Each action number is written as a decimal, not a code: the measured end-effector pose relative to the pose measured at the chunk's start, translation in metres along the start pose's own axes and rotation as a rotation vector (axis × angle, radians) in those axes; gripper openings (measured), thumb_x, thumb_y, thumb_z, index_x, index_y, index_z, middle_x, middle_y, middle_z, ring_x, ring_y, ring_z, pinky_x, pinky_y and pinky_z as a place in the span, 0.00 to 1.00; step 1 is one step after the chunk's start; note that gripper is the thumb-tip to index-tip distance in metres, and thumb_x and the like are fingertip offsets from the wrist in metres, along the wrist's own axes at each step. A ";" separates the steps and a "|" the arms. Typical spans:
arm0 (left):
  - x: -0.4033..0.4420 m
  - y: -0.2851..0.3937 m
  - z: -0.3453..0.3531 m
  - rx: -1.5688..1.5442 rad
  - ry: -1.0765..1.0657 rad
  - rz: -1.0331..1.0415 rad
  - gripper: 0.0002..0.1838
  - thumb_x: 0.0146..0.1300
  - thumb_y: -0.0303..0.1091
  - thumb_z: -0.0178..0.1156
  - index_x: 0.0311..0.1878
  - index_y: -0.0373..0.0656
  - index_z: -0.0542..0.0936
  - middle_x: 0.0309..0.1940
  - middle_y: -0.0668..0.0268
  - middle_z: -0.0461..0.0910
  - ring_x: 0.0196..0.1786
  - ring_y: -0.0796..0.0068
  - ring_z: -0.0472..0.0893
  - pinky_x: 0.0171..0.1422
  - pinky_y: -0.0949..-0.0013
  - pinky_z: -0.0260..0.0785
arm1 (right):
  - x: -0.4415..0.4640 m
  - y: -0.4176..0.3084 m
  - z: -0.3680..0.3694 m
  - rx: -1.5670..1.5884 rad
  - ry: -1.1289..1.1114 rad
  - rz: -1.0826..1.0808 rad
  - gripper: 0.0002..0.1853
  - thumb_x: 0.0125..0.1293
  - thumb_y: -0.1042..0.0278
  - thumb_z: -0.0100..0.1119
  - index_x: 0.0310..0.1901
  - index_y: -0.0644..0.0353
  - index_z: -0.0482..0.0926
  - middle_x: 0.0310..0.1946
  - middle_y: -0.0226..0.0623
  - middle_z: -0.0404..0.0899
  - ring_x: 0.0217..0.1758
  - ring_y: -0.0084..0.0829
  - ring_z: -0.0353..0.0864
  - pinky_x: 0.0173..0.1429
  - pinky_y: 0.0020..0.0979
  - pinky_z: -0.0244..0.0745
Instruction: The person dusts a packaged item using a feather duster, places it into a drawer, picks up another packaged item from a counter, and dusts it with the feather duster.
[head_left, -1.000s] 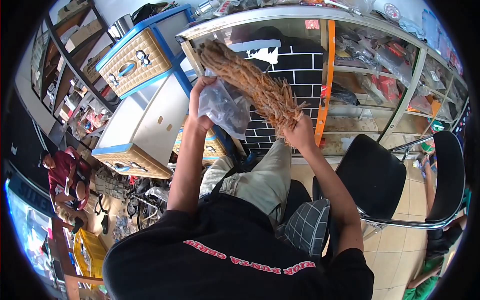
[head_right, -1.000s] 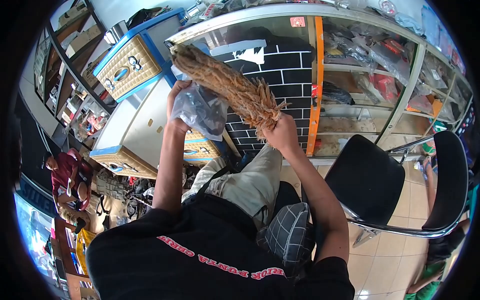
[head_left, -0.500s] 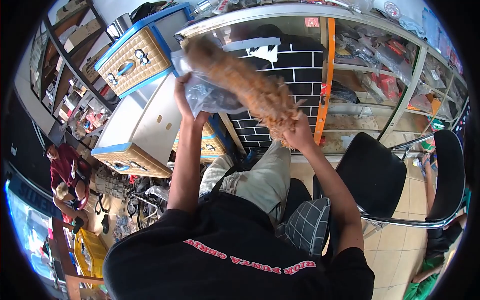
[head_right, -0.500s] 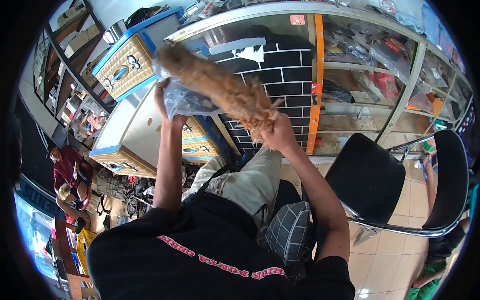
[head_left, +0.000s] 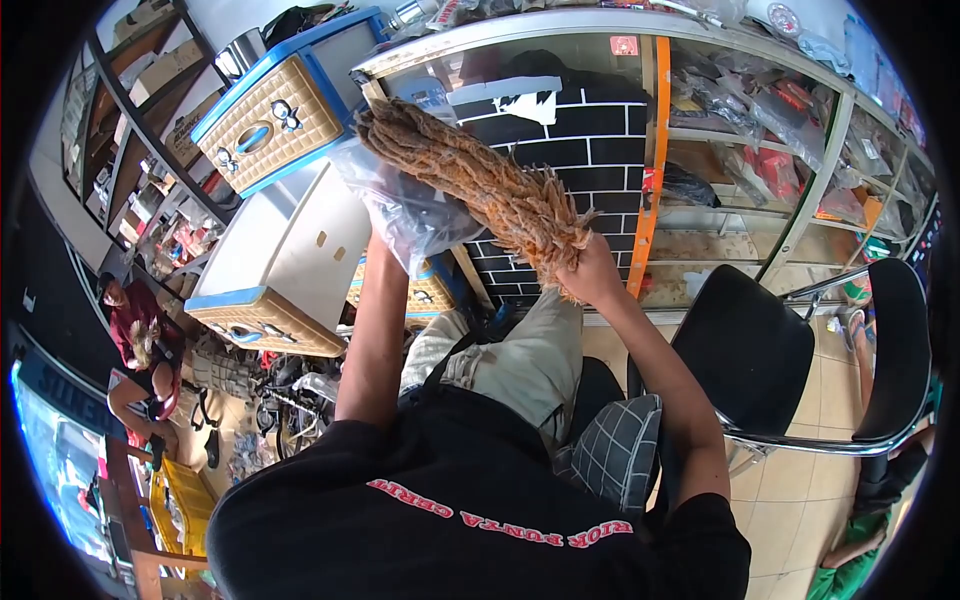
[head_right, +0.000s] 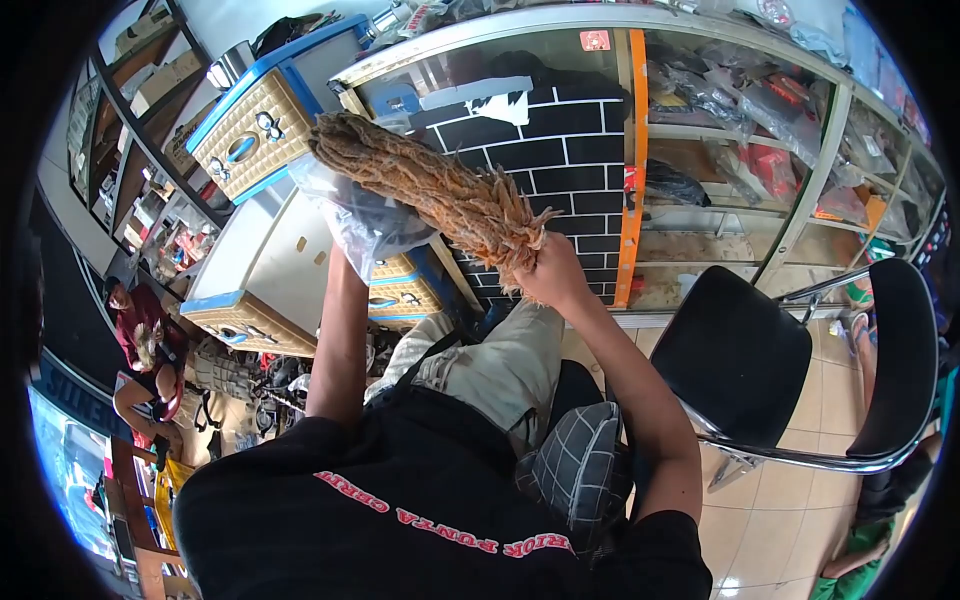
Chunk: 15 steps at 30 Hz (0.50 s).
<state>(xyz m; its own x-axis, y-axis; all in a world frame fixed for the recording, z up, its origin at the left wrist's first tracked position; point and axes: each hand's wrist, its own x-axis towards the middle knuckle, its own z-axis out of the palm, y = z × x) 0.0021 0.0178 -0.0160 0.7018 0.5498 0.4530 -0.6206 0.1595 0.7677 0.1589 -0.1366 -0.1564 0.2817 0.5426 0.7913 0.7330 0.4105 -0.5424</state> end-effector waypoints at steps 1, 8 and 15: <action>-0.011 0.009 0.026 -0.113 0.015 -0.128 0.29 0.66 0.53 0.44 0.62 0.40 0.64 0.58 0.48 0.68 0.58 0.54 0.71 0.61 0.51 0.66 | 0.000 0.000 0.000 0.000 0.000 0.000 0.11 0.51 0.71 0.56 0.38 0.62 0.78 0.30 0.47 0.79 0.35 0.49 0.78 0.38 0.40 0.74; 0.001 0.010 0.007 -0.191 -0.187 -0.156 0.25 0.66 0.47 0.48 0.61 0.43 0.66 0.57 0.51 0.70 0.57 0.57 0.72 0.61 0.52 0.66 | 0.001 0.003 0.001 -0.037 -0.023 -0.007 0.10 0.50 0.70 0.56 0.35 0.64 0.78 0.29 0.48 0.79 0.35 0.49 0.78 0.38 0.40 0.74; 0.004 0.010 0.002 -0.175 -0.109 -0.055 0.23 0.70 0.46 0.40 0.64 0.48 0.63 0.58 0.54 0.69 0.53 0.56 0.74 0.57 0.53 0.70 | 0.001 0.001 0.001 0.011 -0.054 0.011 0.10 0.49 0.69 0.56 0.34 0.63 0.78 0.29 0.48 0.79 0.35 0.49 0.78 0.39 0.40 0.75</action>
<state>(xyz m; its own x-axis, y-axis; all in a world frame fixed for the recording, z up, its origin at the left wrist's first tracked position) -0.0005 0.0196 -0.0055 0.7642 0.4457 0.4663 -0.6248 0.3317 0.7068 0.1593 -0.1354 -0.1565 0.2557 0.5859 0.7690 0.7234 0.4117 -0.5543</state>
